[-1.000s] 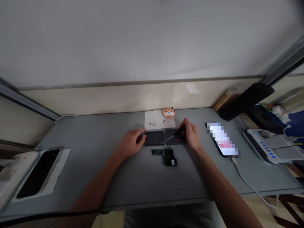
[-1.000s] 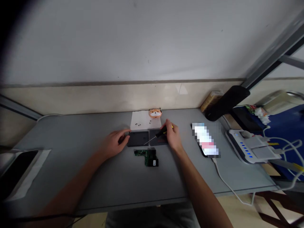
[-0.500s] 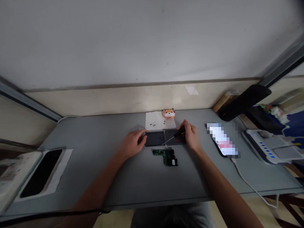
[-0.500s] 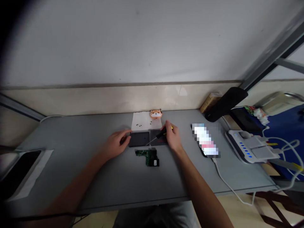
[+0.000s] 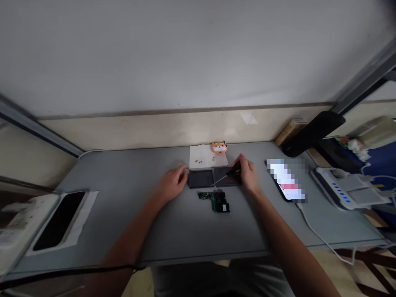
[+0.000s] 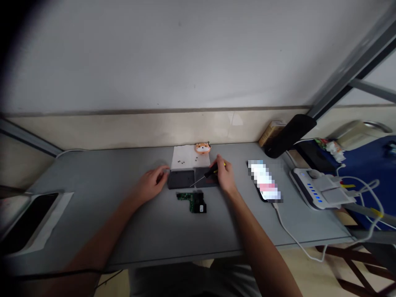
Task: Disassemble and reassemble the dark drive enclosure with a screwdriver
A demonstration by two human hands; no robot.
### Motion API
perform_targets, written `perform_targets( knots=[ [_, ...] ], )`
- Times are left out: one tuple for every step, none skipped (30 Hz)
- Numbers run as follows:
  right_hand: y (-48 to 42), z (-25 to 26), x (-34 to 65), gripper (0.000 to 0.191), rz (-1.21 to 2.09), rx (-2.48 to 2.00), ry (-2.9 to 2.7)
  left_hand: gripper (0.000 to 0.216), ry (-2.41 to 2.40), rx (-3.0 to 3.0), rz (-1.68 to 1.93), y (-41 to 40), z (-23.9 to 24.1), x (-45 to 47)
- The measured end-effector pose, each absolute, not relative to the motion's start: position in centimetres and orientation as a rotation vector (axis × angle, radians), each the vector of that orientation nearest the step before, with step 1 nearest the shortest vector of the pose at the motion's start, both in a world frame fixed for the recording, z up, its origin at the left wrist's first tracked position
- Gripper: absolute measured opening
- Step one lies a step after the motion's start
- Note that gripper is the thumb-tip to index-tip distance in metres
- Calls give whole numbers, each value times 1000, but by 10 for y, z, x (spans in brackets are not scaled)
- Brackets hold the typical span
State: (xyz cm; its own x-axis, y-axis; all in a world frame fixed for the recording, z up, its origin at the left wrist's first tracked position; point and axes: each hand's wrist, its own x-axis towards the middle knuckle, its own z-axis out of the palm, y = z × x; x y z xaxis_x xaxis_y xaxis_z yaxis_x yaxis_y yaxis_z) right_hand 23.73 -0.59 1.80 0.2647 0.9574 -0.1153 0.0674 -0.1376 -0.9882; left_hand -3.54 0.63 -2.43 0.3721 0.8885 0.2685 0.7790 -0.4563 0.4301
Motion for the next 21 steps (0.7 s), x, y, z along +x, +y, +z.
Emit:
perform_targets(
  knots=[
    [-6,18,238,64,1060,-1478,-1003,25,1491,2401,689,6,-25,-35],
    [-6,18,239,63,1065,-1476,-993,25,1492,2400,685,6,-25,-35],
    [-6,18,239,63,1066,-1473,-982,25,1492,2398,681,6,-25,-35],
    [-6,18,239,63,1064,-1469,-982,24,1492,2395,680,6,-25,-34],
    [-6,18,239,63,1056,-1464,-991,24,1490,2393,683,6,-25,-34],
    [-6,18,239,63,1049,-1463,-1001,24,1487,2394,694,6,-25,-34],
    [-6,17,238,63,1048,-1465,-1008,24,1484,2396,710,6,-26,-34],
    [-6,17,238,63,1052,-1470,-1008,23,1482,2399,727,5,-26,-34],
    [-6,17,237,63,1064,-1473,-1004,23,1481,2402,742,5,-26,-33],
    [-6,16,237,64,1080,-1473,-996,22,1481,2403,752,5,-26,-33],
    [-6,16,237,64,1096,-1469,-986,22,1485,2401,759,4,-26,-33],
    [-7,16,236,64,1110,-1465,-981,22,1489,2397,761,4,-26,-33],
    [-7,16,236,64,1115,-1459,-978,22,1491,2391,759,4,-26,-32],
    [-7,17,236,64,1114,-1456,-980,22,1493,2384,758,4,-26,-32],
    [-7,17,236,64,1108,-1454,-987,22,1494,2376,760,4,-26,-32],
    [-7,18,236,64,1101,-1455,-994,23,1494,2370,761,4,-26,-32],
    [-7,18,236,64,1096,-1457,-1002,23,1492,2365,760,4,-26,-32],
    [-7,17,237,64,1095,-1458,-1008,23,1490,2363,758,4,-26,-32],
    [-7,17,237,63,1098,-1461,-1012,24,1486,2363,752,4,-26,-32],
    [-7,17,237,63,1096,-1461,-1013,25,1482,2366,741,4,-26,-31],
    [-6,16,237,63,1084,-1454,-1010,26,1479,2372,730,4,-26,-31]
  ],
)
